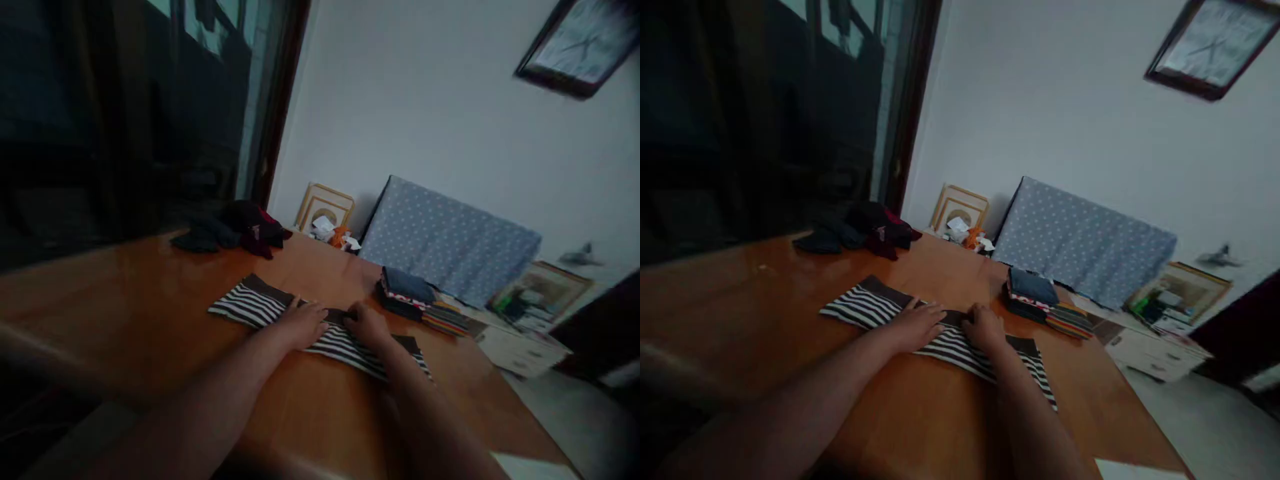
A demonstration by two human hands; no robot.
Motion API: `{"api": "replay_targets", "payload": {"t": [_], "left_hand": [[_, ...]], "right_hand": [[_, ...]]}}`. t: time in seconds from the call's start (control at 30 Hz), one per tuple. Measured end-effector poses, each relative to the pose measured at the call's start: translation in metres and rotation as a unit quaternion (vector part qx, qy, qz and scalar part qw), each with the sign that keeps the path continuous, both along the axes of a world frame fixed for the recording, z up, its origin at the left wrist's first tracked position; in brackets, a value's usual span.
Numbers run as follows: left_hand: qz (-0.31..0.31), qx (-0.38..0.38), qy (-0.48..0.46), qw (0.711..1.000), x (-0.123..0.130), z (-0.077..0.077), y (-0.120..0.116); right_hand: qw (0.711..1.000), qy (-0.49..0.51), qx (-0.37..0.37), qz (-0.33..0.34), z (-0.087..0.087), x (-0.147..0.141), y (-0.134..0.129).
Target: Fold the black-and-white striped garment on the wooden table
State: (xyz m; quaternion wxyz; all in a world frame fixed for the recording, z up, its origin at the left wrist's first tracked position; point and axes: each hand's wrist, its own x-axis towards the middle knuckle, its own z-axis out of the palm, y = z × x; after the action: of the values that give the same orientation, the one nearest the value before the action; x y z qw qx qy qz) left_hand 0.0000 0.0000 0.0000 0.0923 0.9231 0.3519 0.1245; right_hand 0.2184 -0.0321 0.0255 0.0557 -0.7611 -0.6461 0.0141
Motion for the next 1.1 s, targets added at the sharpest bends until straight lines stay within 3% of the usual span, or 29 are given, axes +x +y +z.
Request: {"api": "replay_targets", "payload": {"t": [0.2,0.43,0.53,0.87,1.1], "left_hand": [[-0.007,-0.021,0.003,1.0,0.001,0.0,0.004],[-0.01,-0.035,0.008,0.999,0.0,-0.003,0.008],[-0.014,-0.036,0.006,0.999,0.0,-0.003,0.007],[0.007,0.04,-0.049,0.998,-0.004,0.007,0.006],[0.008,-0.003,-0.003,1.0,-0.006,-0.006,0.008]], "right_hand": [[0.998,-0.025,0.044,0.027,-0.003,0.018,-0.033],[0.997,-0.016,-0.023,-0.073,-0.038,0.094,-0.074],[0.995,0.001,-0.035,-0.092,-0.046,0.111,-0.079],[0.99,-0.017,-0.057,-0.132,-0.039,0.105,-0.079],[0.991,-0.022,-0.072,-0.115,-0.034,0.105,-0.087]]}}
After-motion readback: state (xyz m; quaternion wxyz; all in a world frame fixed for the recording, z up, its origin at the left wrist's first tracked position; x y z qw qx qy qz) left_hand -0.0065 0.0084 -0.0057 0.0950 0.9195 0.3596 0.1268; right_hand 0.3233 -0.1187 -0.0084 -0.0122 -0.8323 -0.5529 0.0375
